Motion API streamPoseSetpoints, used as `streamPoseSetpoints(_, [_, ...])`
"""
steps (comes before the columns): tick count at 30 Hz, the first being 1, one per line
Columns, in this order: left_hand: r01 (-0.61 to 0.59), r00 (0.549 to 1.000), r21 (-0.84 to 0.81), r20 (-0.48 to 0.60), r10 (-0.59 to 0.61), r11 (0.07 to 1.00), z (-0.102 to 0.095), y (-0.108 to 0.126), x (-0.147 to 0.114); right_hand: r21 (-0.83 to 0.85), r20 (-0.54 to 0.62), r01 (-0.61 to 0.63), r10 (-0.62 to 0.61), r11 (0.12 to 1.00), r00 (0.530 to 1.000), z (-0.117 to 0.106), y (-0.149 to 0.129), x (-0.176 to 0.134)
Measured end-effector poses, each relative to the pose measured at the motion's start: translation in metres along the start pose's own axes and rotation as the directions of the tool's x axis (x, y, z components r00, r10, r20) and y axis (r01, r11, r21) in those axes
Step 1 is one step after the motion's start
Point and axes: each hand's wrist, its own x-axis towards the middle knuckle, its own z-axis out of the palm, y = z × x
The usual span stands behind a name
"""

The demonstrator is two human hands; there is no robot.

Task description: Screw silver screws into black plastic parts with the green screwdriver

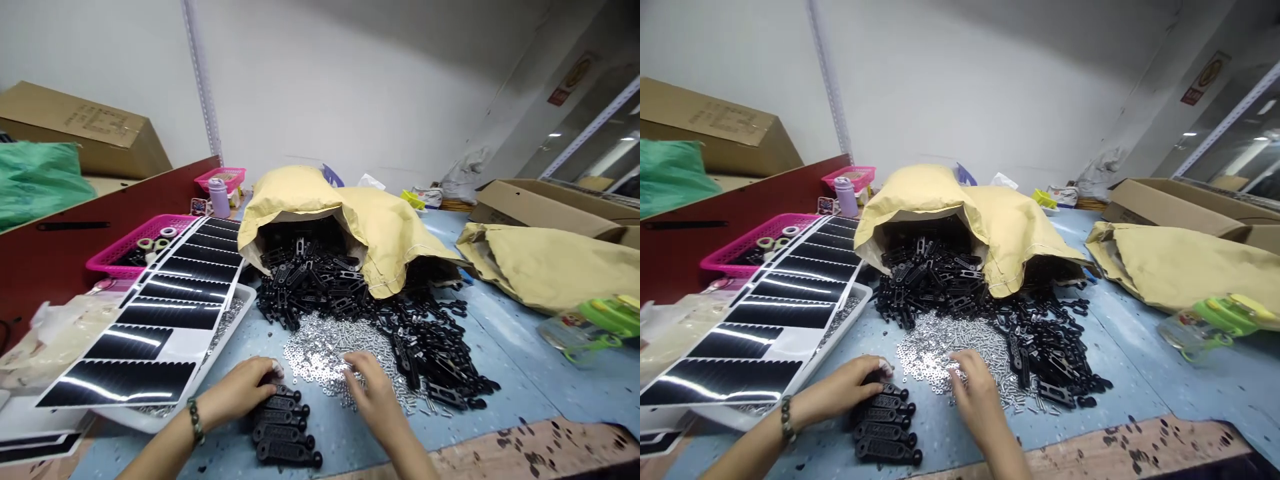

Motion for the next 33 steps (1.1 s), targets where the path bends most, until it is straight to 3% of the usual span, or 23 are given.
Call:
streamPoseSetpoints(2, [-0.027,0.999,0.031,-0.034,0.028,0.999,-0.002,0.012,0.010,-0.102,-0.151,-0.154,0.138,0.983,0.979,-0.022,0.028,-0.009])
streamPoseSetpoints(4, [-0.083,0.993,0.069,-0.081,0.089,0.994,0.003,0.031,0.032,-0.173,-0.214,-0.235,0.196,0.957,0.957,-0.032,0.048,-0.013])
streamPoseSetpoints(9, [-0.267,0.955,0.217,-0.072,0.288,0.939,0.047,0.092,0.105,-0.278,-0.180,-0.230,0.185,0.933,0.966,-0.018,0.056,0.000])
streamPoseSetpoints(13, [-0.291,0.947,0.328,-0.034,0.319,0.899,0.076,0.113,0.136,-0.275,-0.185,-0.220,0.173,0.936,0.967,-0.016,0.050,0.006])
streamPoseSetpoints(22, [-0.271,0.949,0.418,-0.035,0.314,0.867,0.078,0.111,0.141,-0.087,-0.233,-0.156,0.133,0.984,0.963,-0.025,0.060,-0.005])
streamPoseSetpoints(33, [-0.253,0.957,0.449,-0.016,0.291,0.857,0.083,0.117,0.137,0.135,-0.317,-0.168,0.203,0.977,0.926,-0.040,0.036,-0.019])
